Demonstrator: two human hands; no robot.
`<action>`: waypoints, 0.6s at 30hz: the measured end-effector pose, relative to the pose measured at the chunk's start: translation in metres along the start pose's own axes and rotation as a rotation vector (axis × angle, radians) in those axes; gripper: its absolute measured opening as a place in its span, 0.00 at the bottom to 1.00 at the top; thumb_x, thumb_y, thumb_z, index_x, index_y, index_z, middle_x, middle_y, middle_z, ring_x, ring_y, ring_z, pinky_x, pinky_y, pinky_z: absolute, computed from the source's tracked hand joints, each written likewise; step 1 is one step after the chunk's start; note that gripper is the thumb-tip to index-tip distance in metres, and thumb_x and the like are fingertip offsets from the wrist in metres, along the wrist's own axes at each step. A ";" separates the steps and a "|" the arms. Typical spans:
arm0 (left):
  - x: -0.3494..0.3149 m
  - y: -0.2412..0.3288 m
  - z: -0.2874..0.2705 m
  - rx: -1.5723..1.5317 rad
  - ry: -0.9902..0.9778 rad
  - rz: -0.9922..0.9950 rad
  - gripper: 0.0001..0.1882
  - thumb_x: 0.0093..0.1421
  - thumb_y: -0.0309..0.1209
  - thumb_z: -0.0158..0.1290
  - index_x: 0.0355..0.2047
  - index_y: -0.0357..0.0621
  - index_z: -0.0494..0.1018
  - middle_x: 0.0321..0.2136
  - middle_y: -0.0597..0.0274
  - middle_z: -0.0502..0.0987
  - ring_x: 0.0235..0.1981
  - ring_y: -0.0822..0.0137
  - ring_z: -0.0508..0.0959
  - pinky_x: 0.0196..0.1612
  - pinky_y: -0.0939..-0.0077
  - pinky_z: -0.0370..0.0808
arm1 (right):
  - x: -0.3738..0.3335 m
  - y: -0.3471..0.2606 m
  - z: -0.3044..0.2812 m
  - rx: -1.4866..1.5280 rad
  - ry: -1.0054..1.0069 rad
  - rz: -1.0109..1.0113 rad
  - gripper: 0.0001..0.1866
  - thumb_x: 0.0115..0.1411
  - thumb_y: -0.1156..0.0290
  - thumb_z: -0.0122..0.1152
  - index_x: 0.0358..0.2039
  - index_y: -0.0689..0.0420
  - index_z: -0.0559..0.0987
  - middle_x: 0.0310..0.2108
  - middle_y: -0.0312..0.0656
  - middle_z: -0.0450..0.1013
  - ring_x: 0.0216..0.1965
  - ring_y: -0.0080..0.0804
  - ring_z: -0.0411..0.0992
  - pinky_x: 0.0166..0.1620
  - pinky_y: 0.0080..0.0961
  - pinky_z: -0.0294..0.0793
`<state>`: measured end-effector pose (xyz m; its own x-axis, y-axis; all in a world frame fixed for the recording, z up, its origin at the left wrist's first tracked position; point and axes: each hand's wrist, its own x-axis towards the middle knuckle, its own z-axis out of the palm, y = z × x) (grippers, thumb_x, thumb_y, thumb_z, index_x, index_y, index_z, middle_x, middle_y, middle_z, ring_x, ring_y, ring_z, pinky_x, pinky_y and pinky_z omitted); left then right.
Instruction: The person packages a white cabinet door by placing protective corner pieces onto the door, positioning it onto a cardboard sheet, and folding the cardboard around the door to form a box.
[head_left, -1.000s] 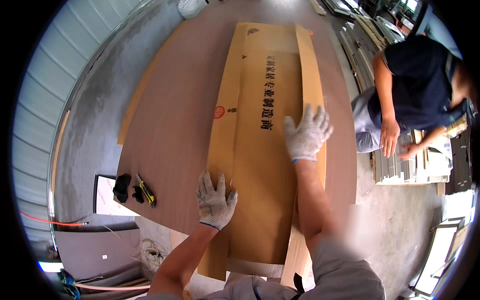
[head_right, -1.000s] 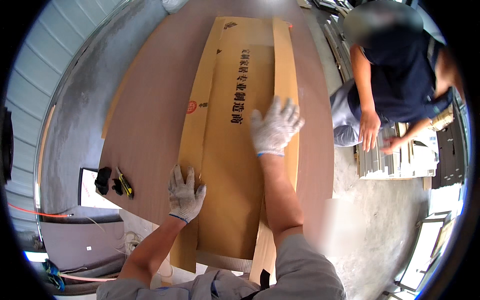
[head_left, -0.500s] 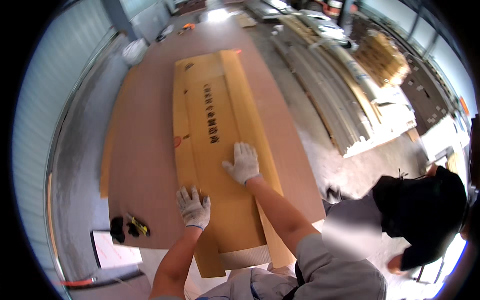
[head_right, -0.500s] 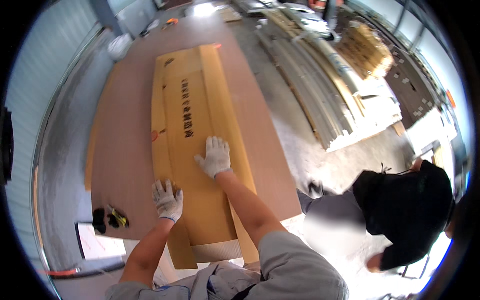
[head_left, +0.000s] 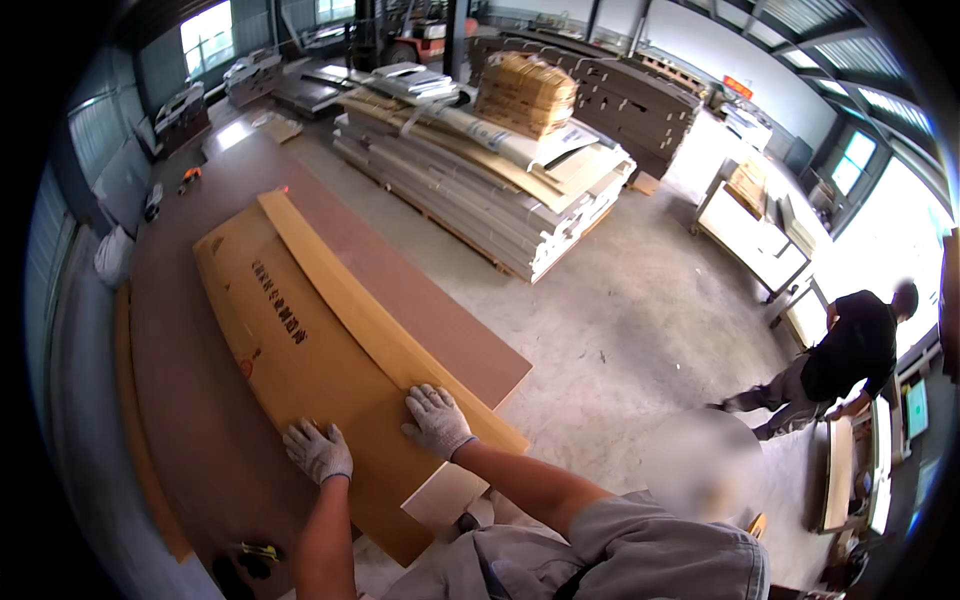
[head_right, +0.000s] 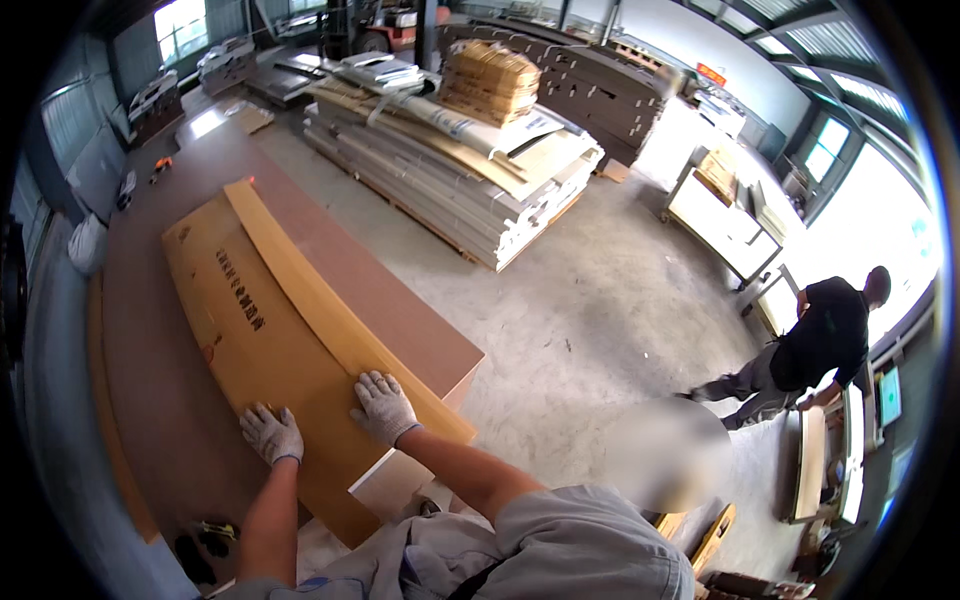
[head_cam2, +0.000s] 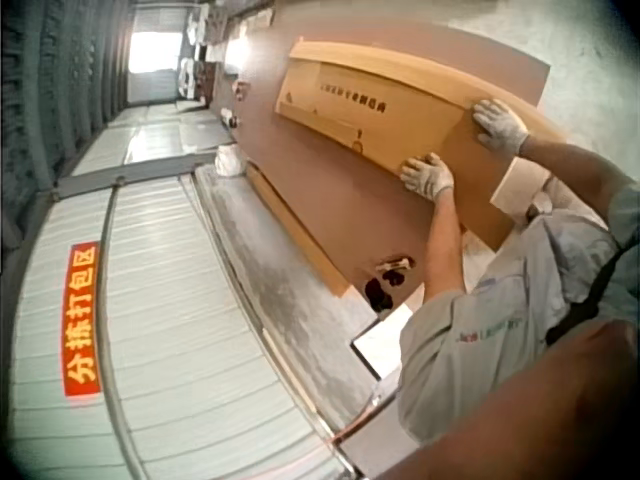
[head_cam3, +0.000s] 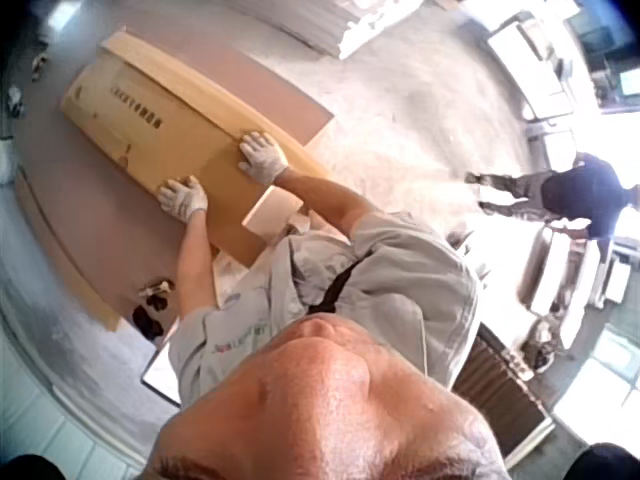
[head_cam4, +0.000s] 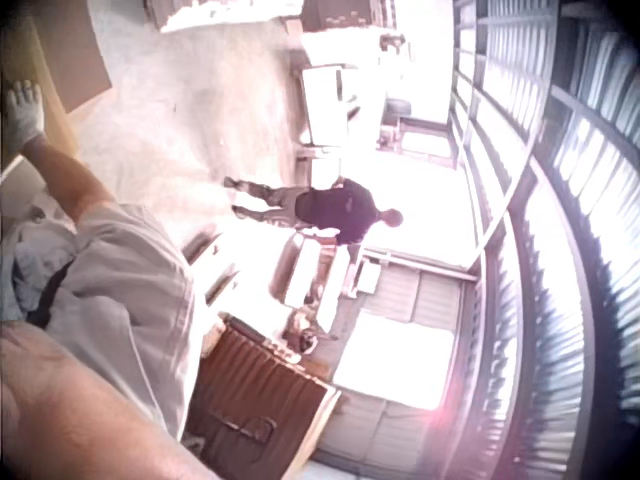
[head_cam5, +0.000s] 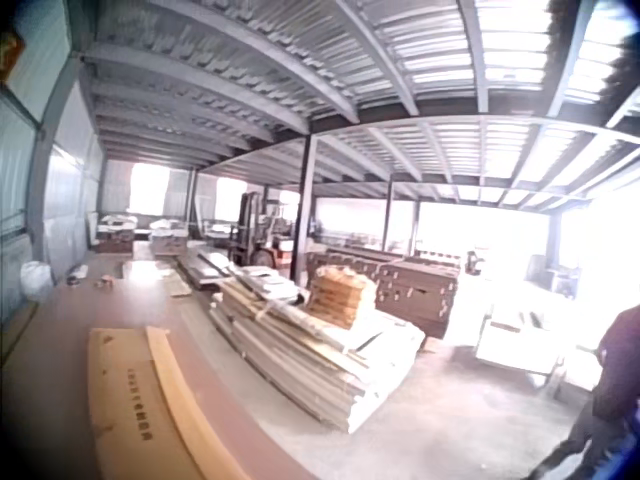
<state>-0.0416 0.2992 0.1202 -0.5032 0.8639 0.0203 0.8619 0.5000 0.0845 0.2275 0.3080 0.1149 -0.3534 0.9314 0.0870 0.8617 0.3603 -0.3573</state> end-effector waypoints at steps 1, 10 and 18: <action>0.000 0.000 0.003 0.001 0.008 -0.012 0.40 0.75 0.54 0.48 0.77 0.41 0.58 0.77 0.40 0.55 0.80 0.40 0.51 0.80 0.46 0.51 | -0.001 0.000 -0.003 -0.018 0.023 0.013 0.38 0.73 0.44 0.53 0.72 0.61 0.70 0.77 0.51 0.61 0.80 0.51 0.52 0.82 0.49 0.44; -0.014 0.008 -0.020 0.006 -0.041 0.030 0.41 0.74 0.56 0.49 0.77 0.42 0.58 0.77 0.39 0.58 0.77 0.40 0.57 0.78 0.42 0.56 | 0.007 -0.011 -0.025 -0.035 -0.197 0.188 0.32 0.63 0.44 0.62 0.54 0.60 0.82 0.65 0.52 0.72 0.69 0.51 0.67 0.73 0.49 0.60; -0.028 0.008 -0.018 0.233 0.090 0.020 0.37 0.75 0.58 0.46 0.73 0.44 0.64 0.71 0.45 0.66 0.73 0.45 0.65 0.69 0.46 0.68 | -0.019 -0.013 -0.026 0.051 -0.106 0.070 0.40 0.72 0.46 0.54 0.73 0.64 0.68 0.80 0.55 0.55 0.83 0.50 0.46 0.83 0.51 0.41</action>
<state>-0.0218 0.2784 0.1383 -0.4801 0.8704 0.1092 0.8579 0.4918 -0.1489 0.2324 0.2867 0.1425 -0.3316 0.9427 -0.0379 0.8670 0.2886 -0.4062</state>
